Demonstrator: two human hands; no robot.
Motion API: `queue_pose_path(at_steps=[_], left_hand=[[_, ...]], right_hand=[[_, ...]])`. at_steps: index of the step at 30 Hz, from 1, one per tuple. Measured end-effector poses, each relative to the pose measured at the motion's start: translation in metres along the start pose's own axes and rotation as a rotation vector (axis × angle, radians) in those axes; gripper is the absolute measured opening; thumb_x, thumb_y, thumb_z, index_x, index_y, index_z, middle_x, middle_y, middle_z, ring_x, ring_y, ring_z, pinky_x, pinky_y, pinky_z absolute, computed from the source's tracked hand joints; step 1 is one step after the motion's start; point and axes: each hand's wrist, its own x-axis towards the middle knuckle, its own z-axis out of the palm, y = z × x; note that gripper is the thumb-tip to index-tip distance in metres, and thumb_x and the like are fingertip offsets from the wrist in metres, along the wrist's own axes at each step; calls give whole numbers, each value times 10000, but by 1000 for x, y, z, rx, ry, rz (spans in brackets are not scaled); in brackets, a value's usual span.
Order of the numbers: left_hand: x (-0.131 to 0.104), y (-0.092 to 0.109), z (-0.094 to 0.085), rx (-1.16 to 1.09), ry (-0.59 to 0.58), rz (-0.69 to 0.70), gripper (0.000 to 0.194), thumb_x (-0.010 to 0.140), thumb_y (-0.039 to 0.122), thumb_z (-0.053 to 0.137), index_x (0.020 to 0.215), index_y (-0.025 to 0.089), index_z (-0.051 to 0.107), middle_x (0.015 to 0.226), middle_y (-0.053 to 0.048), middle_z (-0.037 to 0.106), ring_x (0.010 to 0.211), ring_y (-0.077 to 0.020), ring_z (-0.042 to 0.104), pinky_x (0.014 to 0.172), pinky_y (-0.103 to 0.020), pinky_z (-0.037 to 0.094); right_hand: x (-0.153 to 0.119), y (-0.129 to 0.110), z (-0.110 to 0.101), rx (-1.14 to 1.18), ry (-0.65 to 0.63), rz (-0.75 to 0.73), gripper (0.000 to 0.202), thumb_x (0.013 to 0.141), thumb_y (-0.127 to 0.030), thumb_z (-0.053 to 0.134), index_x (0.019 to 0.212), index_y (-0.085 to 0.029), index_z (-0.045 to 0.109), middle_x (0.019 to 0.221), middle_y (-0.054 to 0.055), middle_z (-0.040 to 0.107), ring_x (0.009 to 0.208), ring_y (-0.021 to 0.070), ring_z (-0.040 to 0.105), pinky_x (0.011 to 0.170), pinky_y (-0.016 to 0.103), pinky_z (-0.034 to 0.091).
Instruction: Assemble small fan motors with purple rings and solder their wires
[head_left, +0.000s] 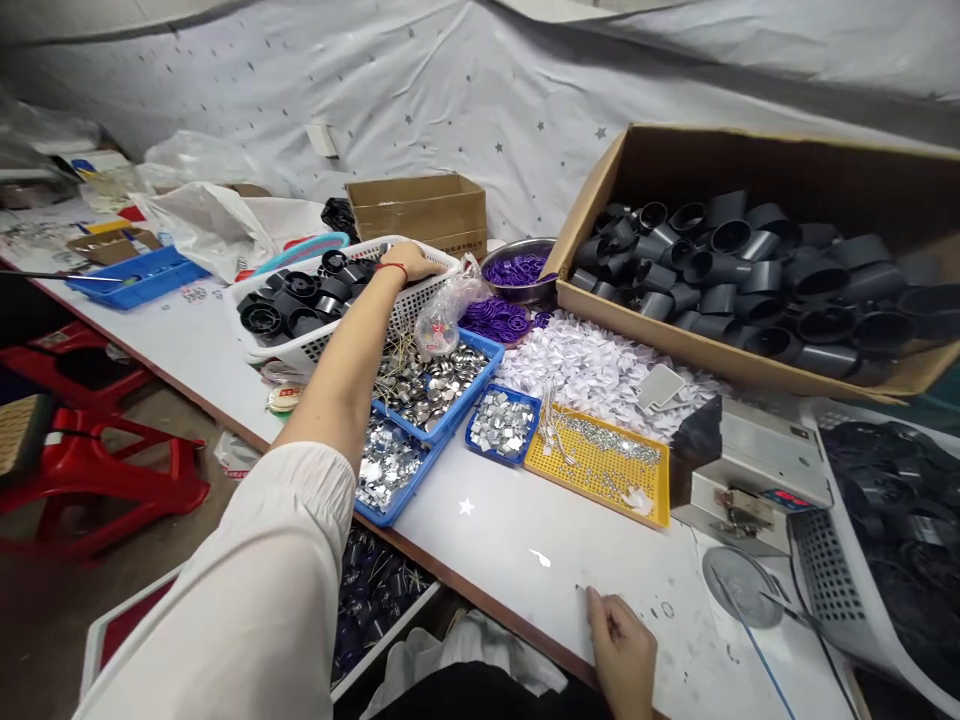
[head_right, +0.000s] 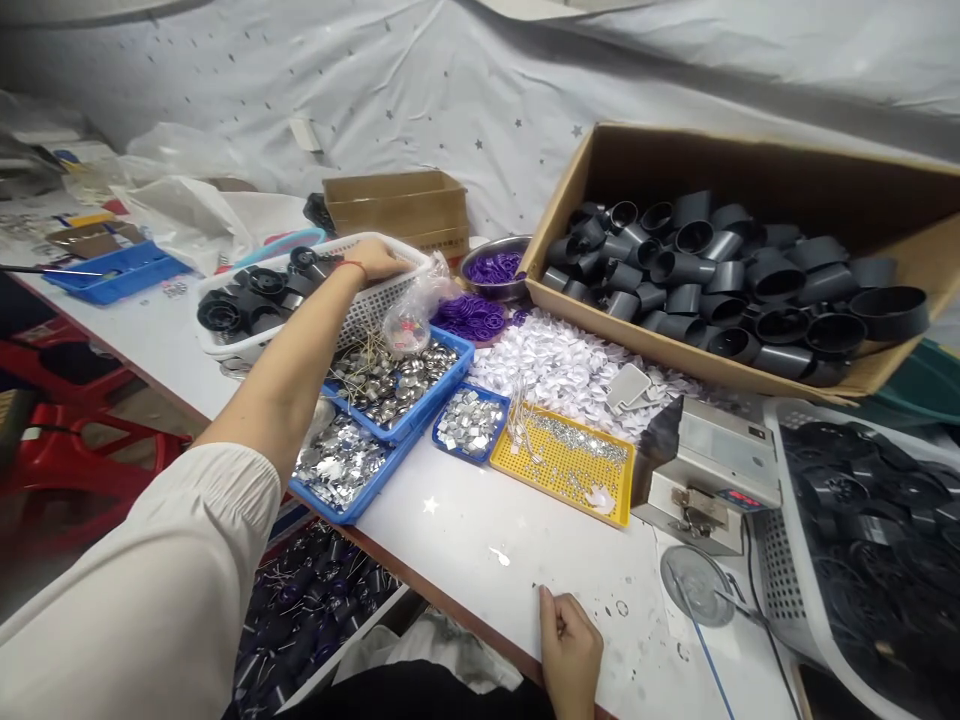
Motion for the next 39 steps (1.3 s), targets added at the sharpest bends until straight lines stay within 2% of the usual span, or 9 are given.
queue_pose_path(at_steps=[5, 8, 14, 21, 25, 29, 31, 34, 39], left_hand=[[-21, 14, -19, 145, 110, -107, 586, 919, 487, 486, 1128, -51, 589, 1218, -237, 581, 1143, -302, 505, 947, -372, 360], [-82, 30, -9, 123, 320, 56, 585, 968, 531, 347, 1213, 32, 529, 1256, -214, 538, 1189, -313, 462, 942, -392, 368], [-309, 86, 132, -231, -26, 1072, 450, 925, 587, 421, 889, 179, 606, 823, -81, 630, 764, -204, 598, 702, -337, 498], [-400, 99, 226, -733, -211, 321, 299, 829, 425, 657, 993, 234, 496, 1131, -109, 559, 1104, -257, 592, 915, -443, 539], [-417, 102, 228, -560, -274, 488, 275, 839, 345, 641, 1020, 207, 487, 1347, -182, 488, 1387, -350, 376, 1127, -625, 303], [-397, 92, 185, -365, -204, 607, 459, 766, 482, 694, 1111, 216, 546, 1437, -179, 450, 1349, -350, 434, 1091, -541, 395], [-350, 70, 145, -250, -40, 310, 334, 801, 443, 651, 1073, 259, 591, 1265, -93, 607, 1195, -258, 579, 1023, -391, 480], [-254, 23, 93, -148, 123, -8, 367, 892, 344, 494, 1184, 129, 552, 1208, -226, 585, 1162, -380, 567, 975, -555, 437], [-152, -20, 75, 97, 10, -222, 252, 782, 268, 634, 935, 75, 684, 1008, -255, 670, 1048, -414, 624, 878, -474, 481]], right_hand=[[-1, -1, -4, 90, -23, 44, 512, 865, -522, 530, 482, -199, 422, 493, -25, 401, 476, 121, 405, 488, 255, 362], [1, 0, -10, 258, -80, 143, 383, 822, -528, 594, 649, -186, 585, 578, 7, 545, 515, 148, 511, 504, 269, 431], [41, -33, -18, 524, -354, 63, 637, 871, -530, 511, 1417, -238, 360, 1230, 122, 604, 930, 214, 653, 782, 362, 543], [52, 0, -4, 131, -173, 33, 511, 812, -545, 590, 1197, -209, 568, 1237, 130, 638, 1160, 315, 583, 1011, 506, 393], [40, 25, 2, 26, -54, -63, 657, 767, -596, 630, 1272, -191, 523, 1187, 137, 672, 1158, 344, 574, 1055, 551, 289], [36, 27, -3, -9, -123, -97, 770, 778, -598, 630, 1403, -207, 409, 1271, 134, 626, 1188, 333, 555, 1044, 530, 316], [33, 22, -13, -46, -134, -129, 780, 776, -585, 645, 1412, -203, 405, 1343, 149, 569, 1218, 334, 532, 1021, 509, 363], [24, 3, -32, -104, 14, -219, 668, 830, -513, 630, 1373, -166, 454, 1285, 168, 593, 1174, 318, 554, 978, 479, 421], [15, -36, -48, -64, 149, -418, 281, 894, -293, 611, 1139, -156, 621, 965, 104, 701, 908, 223, 649, 830, 359, 508]])
